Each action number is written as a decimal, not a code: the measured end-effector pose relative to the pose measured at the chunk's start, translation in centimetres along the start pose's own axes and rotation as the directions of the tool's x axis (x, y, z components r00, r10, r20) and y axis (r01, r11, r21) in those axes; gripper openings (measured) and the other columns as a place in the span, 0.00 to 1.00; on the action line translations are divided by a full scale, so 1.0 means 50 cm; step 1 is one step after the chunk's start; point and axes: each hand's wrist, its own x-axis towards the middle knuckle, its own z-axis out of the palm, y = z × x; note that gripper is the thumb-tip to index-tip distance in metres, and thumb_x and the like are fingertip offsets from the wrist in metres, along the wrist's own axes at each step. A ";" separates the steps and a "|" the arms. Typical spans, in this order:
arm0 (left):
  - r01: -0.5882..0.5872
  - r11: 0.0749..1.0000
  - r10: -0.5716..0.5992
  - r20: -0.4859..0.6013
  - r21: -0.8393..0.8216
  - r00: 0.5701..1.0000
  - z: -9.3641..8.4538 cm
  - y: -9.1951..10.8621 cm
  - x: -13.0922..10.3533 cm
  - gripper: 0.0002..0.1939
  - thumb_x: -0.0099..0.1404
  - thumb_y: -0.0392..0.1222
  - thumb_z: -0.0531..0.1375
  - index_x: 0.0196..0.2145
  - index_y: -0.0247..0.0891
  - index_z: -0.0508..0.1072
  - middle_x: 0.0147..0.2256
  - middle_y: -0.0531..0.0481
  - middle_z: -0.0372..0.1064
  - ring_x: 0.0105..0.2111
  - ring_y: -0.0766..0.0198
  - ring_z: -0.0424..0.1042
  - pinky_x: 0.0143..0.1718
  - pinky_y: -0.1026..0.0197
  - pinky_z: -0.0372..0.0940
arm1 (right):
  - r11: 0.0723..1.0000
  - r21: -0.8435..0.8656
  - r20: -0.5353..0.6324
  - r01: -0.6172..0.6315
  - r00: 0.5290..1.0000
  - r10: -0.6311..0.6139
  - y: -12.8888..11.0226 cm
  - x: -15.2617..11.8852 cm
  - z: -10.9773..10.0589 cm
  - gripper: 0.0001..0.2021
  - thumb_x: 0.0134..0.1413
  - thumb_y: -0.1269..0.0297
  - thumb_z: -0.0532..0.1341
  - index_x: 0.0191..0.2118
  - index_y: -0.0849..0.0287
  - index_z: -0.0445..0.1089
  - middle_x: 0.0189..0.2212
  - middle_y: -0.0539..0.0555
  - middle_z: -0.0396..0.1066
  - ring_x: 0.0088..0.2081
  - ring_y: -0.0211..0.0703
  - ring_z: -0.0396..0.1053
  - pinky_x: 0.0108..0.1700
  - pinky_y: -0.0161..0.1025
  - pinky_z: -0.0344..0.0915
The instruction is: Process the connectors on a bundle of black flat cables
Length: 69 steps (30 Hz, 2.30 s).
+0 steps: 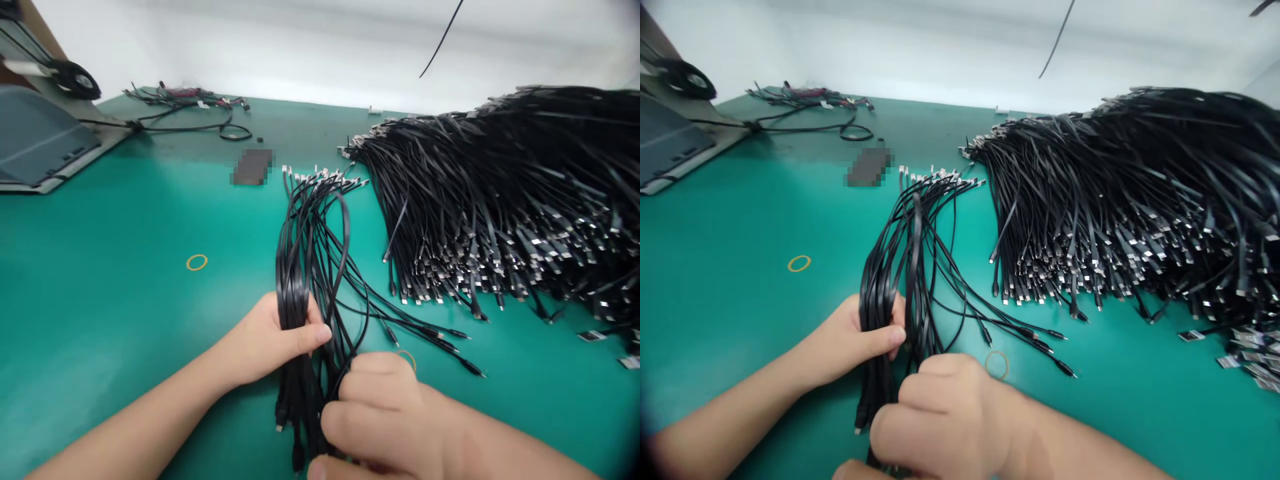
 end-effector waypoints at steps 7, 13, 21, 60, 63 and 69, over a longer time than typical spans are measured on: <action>-0.024 0.990 0.030 0.044 -0.141 0.999 -0.012 -0.008 -0.009 0.14 0.68 0.52 0.59 0.38 0.38 0.72 0.30 0.53 0.68 0.31 0.64 0.69 0.34 0.62 0.65 | 0.970 -0.241 -0.172 0.034 0.982 -0.077 -0.007 -0.017 0.019 0.10 0.58 0.63 0.62 0.26 0.51 0.65 0.16 0.45 0.64 0.18 0.37 0.53 0.24 0.42 0.47; -0.036 0.987 0.048 0.070 -0.159 0.996 -0.012 0.002 -0.005 0.10 0.61 0.43 0.63 0.40 0.37 0.73 0.32 0.52 0.69 0.33 0.62 0.68 0.36 0.61 0.63 | 0.965 -0.259 -0.093 -0.045 0.995 0.022 0.018 0.007 0.007 0.08 0.64 0.65 0.55 0.44 0.55 0.70 0.28 0.53 0.75 0.27 0.43 0.69 0.29 0.42 0.59; -0.104 0.975 0.106 0.003 -0.194 0.994 -0.002 -0.003 -0.002 0.14 0.59 0.33 0.60 0.44 0.37 0.71 0.30 0.56 0.58 0.29 0.67 0.59 0.31 0.64 0.58 | 0.858 -0.219 -0.118 -0.464 0.886 0.448 0.066 0.016 0.022 0.12 0.55 0.74 0.57 0.44 0.54 0.65 0.35 0.49 0.76 0.34 0.42 0.73 0.35 0.37 0.60; -0.013 0.928 0.029 0.036 -0.371 0.999 -0.005 -0.005 0.002 0.22 0.50 0.33 0.56 0.45 0.35 0.71 0.29 0.53 0.68 0.24 0.65 0.65 0.29 0.60 0.65 | 0.866 0.043 -0.015 -0.497 0.867 0.498 0.056 0.023 0.028 0.05 0.64 0.67 0.58 0.38 0.55 0.72 0.34 0.51 0.76 0.36 0.41 0.74 0.39 0.34 0.63; -0.032 0.923 0.059 0.059 -0.383 0.997 -0.007 -0.008 0.003 0.18 0.54 0.35 0.59 0.45 0.35 0.71 0.30 0.53 0.69 0.26 0.64 0.66 0.30 0.59 0.66 | 0.851 0.091 -0.026 -0.517 0.853 0.521 0.052 0.025 0.027 0.07 0.64 0.67 0.57 0.36 0.56 0.72 0.30 0.51 0.75 0.32 0.39 0.71 0.37 0.33 0.62; -0.111 0.958 0.117 0.005 -0.264 0.993 -0.012 -0.012 0.000 0.14 0.61 0.40 0.64 0.45 0.35 0.72 0.33 0.52 0.71 0.34 0.61 0.69 0.42 0.58 0.65 | 0.827 0.185 -0.066 -0.531 0.833 0.550 0.044 0.030 0.025 0.07 0.60 0.66 0.59 0.30 0.58 0.68 0.21 0.45 0.64 0.23 0.33 0.59 0.28 0.32 0.52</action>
